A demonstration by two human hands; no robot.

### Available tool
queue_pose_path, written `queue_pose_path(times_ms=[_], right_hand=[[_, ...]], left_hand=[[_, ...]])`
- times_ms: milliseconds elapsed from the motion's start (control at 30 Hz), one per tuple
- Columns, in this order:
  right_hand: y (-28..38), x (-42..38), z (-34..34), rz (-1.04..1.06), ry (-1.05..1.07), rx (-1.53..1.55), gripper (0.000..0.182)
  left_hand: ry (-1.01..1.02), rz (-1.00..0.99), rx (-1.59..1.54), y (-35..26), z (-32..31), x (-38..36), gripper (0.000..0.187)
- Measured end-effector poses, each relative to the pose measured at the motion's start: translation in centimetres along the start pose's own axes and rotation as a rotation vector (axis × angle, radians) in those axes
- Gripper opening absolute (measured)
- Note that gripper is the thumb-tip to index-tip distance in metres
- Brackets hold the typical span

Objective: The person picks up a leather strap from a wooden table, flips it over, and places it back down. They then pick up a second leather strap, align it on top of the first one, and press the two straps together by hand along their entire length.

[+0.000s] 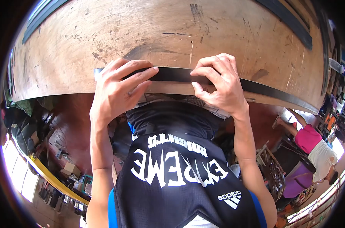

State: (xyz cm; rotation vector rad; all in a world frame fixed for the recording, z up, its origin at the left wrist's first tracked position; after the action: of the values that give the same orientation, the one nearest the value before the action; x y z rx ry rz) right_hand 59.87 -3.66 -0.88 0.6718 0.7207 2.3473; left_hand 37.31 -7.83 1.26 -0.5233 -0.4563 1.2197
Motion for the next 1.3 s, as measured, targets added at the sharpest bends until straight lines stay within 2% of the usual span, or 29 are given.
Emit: queue_pose_path(times_ms=[567, 1300], right_hand=[[0.9, 0.6, -0.9, 0.033, -0.008, -0.007, 0.023], [1.7, 1.9, -2.5, 0.005, 0.01, -0.012, 0.027]], left_hand=[[-0.063, -0.036, 0.049, -0.2, -0.3, -0.5, 0.04], [-0.015, 0.018, 0.024, 0.0, -0.6, -0.3, 0.046]])
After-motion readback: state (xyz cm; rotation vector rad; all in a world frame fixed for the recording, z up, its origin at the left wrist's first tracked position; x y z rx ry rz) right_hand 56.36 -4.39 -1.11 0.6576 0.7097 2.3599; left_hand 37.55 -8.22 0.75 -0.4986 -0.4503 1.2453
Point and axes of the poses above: each hand's wrist, its own x-axis towards the middle knuckle, its own z-axis out of the back of the hand, y = z × x, the point moved 7 cm from there along x, towards the middle knuckle, and after that the axes turned 5 degrees about z, right-handed, at the moved point
